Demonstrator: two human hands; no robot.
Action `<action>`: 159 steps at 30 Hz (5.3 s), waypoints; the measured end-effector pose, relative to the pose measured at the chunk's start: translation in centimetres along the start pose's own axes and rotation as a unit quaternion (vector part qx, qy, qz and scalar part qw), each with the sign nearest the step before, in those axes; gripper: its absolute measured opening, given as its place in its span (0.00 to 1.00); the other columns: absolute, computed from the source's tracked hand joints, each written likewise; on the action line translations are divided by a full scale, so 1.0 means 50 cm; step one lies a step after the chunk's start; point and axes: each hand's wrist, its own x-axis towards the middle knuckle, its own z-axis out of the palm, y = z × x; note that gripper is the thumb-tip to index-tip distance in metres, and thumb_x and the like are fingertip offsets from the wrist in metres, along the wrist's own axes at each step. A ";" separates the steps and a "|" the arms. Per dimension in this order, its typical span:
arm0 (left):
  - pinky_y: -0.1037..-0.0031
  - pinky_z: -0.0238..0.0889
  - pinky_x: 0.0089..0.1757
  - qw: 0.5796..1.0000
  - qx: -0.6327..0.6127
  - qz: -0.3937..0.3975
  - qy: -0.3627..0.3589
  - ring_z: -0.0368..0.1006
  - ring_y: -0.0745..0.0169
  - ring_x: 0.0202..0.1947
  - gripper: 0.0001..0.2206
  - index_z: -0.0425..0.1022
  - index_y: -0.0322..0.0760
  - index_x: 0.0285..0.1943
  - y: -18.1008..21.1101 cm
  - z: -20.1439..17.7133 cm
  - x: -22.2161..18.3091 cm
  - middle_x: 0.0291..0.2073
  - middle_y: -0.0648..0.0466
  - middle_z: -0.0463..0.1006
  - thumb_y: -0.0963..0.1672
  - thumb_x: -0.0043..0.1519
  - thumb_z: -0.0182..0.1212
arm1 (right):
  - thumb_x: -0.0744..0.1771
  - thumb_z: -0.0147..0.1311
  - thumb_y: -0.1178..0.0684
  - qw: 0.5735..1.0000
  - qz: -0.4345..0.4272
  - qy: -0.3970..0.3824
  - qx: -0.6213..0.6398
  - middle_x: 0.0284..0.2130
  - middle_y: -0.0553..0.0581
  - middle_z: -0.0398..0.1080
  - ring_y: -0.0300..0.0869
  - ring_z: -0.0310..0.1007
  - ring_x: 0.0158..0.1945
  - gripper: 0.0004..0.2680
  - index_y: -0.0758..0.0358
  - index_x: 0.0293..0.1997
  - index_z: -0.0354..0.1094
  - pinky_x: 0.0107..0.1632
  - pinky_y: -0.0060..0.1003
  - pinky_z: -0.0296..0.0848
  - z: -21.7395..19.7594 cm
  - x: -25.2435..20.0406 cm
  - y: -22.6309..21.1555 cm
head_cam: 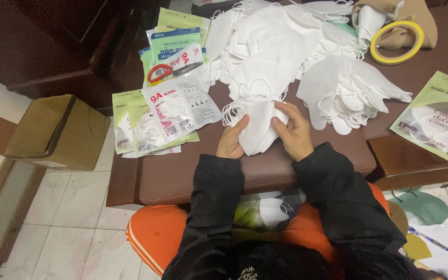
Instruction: Picking up individual face masks from a pile and placing them into plastic packaging bags.
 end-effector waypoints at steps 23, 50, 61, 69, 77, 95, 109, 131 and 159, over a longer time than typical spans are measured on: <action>0.41 0.62 0.58 0.800 0.538 0.258 -0.068 0.65 0.21 0.60 0.42 0.61 0.36 0.71 0.039 0.044 -0.053 0.57 0.25 0.71 0.41 0.46 0.80 | 0.57 0.74 0.52 0.957 0.141 -0.071 -0.243 0.48 0.58 0.75 0.54 0.76 0.55 0.27 0.49 0.62 0.68 0.55 0.48 0.77 -0.073 0.021 0.046; 0.60 0.64 0.61 0.991 0.120 0.060 -0.004 0.69 0.52 0.63 0.36 0.64 0.34 0.70 0.048 0.001 -0.056 0.63 0.46 0.72 0.39 0.49 0.70 | 0.63 0.75 0.41 0.636 0.291 0.383 -0.604 0.63 0.76 0.55 0.71 0.60 0.60 0.34 0.66 0.71 0.54 0.57 0.65 0.62 -0.627 -0.167 -0.078; 0.59 0.65 0.61 0.994 0.092 0.054 -0.007 0.69 0.51 0.63 0.34 0.66 0.35 0.68 0.060 -0.005 -0.064 0.62 0.47 0.74 0.39 0.48 0.71 | 0.70 0.62 0.52 0.812 0.171 0.441 -0.342 0.31 0.50 0.70 0.37 0.69 0.27 0.04 0.55 0.46 0.73 0.24 0.35 0.73 -0.688 -0.187 -0.113; 0.51 0.51 0.67 0.968 -0.049 0.164 -0.184 0.57 0.45 0.71 0.38 0.53 0.39 0.76 0.070 -0.108 -0.085 0.70 0.46 0.63 0.45 0.58 0.72 | 0.69 0.60 0.50 0.933 -0.022 0.356 -0.051 0.47 0.58 0.72 0.43 0.73 0.32 0.11 0.55 0.55 0.63 0.21 0.38 0.74 -0.260 -0.058 -0.264; 0.50 0.60 0.61 0.961 -0.021 0.219 -0.170 0.66 0.50 0.65 0.28 0.57 0.42 0.75 0.185 -0.213 -0.183 0.68 0.45 0.66 0.39 0.64 0.55 | 0.67 0.57 0.54 0.914 0.281 0.220 0.194 0.36 0.62 0.74 0.47 0.80 0.31 0.15 0.67 0.59 0.60 0.27 0.42 0.86 0.197 -0.130 -0.212; 0.46 0.64 0.56 0.881 0.402 0.249 -0.027 0.65 0.29 0.61 0.47 0.44 0.32 0.78 0.081 -0.042 -0.191 0.65 0.24 0.58 0.45 0.54 0.74 | 0.62 0.68 0.51 0.928 0.347 0.051 0.128 0.61 0.68 0.67 0.56 0.68 0.62 0.30 0.66 0.70 0.56 0.63 0.58 0.71 0.146 -0.090 -0.112; 0.32 0.31 0.63 0.562 0.817 0.109 0.075 0.45 0.17 0.72 0.36 0.61 0.43 0.74 0.048 0.049 -0.074 0.69 0.29 0.59 0.60 0.59 0.55 | 0.65 0.64 0.58 0.960 0.252 0.082 0.094 0.58 0.54 0.68 0.47 0.67 0.63 0.25 0.52 0.70 0.57 0.65 0.47 0.70 -0.031 0.008 -0.092; 0.32 0.27 0.63 0.589 0.790 0.061 0.158 0.34 0.17 0.73 0.16 0.65 0.34 0.57 -0.004 0.099 0.009 0.72 0.32 0.52 0.45 0.61 0.56 | 0.62 0.67 0.61 0.947 0.243 0.135 0.160 0.55 0.58 0.72 0.49 0.73 0.58 0.26 0.57 0.68 0.62 0.59 0.48 0.76 -0.067 -0.003 -0.067; 0.46 0.70 0.45 0.641 0.763 0.087 0.003 0.78 0.31 0.44 0.16 0.71 0.31 0.50 -0.035 -0.047 -0.093 0.35 0.39 0.78 0.48 0.59 0.56 | 0.65 0.60 0.57 0.950 0.245 0.039 0.187 0.46 0.60 0.73 0.46 0.75 0.53 0.20 0.63 0.64 0.61 0.57 0.50 0.78 -0.069 -0.069 0.008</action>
